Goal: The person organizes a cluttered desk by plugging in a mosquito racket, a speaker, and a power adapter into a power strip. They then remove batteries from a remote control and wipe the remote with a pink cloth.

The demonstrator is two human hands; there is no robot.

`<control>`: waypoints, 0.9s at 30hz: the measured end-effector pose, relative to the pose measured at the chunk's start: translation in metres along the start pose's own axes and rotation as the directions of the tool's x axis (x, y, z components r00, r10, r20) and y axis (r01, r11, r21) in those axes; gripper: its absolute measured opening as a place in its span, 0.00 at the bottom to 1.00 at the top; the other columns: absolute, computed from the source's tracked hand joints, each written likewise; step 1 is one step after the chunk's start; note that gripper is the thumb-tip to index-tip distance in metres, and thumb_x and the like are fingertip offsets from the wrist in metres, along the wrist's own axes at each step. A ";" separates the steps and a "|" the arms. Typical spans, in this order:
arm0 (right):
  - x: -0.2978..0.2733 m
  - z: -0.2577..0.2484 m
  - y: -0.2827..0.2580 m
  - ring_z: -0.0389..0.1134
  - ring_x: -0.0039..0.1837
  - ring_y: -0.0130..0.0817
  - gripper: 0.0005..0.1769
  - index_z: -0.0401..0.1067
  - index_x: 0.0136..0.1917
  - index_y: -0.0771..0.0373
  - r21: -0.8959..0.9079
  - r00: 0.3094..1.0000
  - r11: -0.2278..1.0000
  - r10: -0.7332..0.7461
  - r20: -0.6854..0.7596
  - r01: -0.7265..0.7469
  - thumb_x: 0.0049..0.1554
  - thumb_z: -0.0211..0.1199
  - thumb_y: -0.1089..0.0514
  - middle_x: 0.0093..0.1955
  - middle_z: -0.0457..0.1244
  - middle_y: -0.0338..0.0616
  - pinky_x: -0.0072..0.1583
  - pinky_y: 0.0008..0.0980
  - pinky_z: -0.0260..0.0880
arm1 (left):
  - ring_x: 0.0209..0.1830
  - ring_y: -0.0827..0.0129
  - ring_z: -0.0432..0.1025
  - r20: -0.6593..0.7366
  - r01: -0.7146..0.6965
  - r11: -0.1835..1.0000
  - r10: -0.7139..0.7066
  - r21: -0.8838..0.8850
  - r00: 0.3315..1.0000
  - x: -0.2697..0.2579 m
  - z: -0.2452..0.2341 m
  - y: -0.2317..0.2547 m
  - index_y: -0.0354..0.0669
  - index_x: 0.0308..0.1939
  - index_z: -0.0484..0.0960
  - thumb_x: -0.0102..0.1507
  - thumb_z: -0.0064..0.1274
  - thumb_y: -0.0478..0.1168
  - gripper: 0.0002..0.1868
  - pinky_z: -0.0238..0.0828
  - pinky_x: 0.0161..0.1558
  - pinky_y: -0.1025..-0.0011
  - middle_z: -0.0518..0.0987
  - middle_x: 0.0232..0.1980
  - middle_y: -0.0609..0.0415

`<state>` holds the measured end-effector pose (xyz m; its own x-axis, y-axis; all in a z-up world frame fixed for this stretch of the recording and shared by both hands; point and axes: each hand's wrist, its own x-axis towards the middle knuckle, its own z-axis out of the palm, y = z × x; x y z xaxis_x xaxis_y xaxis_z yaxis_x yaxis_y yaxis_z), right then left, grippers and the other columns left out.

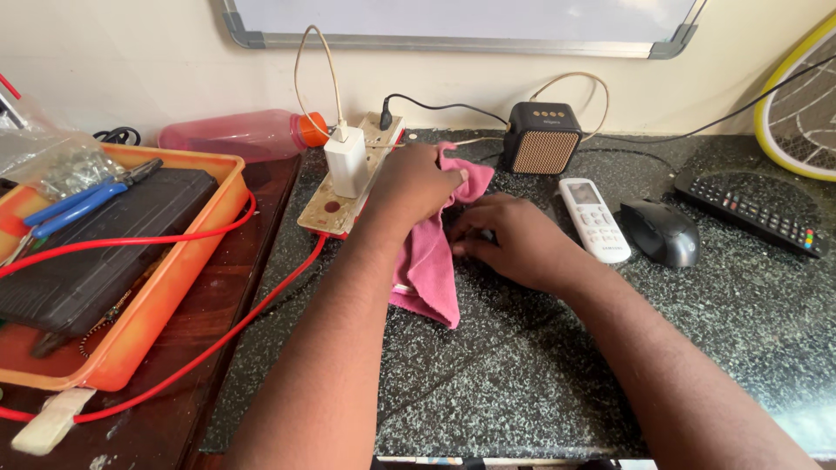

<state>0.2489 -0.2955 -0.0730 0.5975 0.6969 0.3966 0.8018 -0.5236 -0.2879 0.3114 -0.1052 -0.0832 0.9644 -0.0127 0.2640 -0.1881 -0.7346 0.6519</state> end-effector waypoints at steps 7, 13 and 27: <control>0.000 -0.004 0.004 0.71 0.55 0.46 0.13 0.79 0.50 0.61 0.033 0.998 0.999 0.006 0.065 -0.008 0.51 0.72 0.56 0.51 0.70 0.47 0.57 0.42 0.70 | 0.40 0.49 0.80 -0.083 -0.067 0.996 0.062 -0.057 0.995 -0.008 -0.004 0.005 0.41 0.37 0.87 0.57 0.59 0.49 0.15 0.76 0.44 0.55 0.84 0.37 0.42; -0.003 -0.013 0.004 0.71 0.56 0.44 0.09 0.79 0.47 0.62 0.086 0.988 0.992 -0.097 0.121 0.087 0.52 0.69 0.60 0.50 0.70 0.46 0.58 0.42 0.71 | 0.33 0.52 0.81 -0.007 -0.167 0.983 0.167 -0.078 0.986 0.001 0.005 -0.006 0.39 0.33 0.85 0.59 0.59 0.50 0.16 0.75 0.39 0.57 0.84 0.30 0.44; -0.001 -0.019 0.016 0.71 0.48 0.43 0.10 0.73 0.57 0.64 0.191 0.909 0.976 0.175 -0.379 -0.108 0.61 0.63 0.64 0.49 0.68 0.50 0.48 0.38 0.71 | 0.30 0.42 0.76 -0.243 -0.438 0.887 0.461 0.147 0.853 -0.020 0.013 0.024 0.37 0.29 0.80 0.61 0.59 0.43 0.12 0.69 0.30 0.48 0.80 0.27 0.40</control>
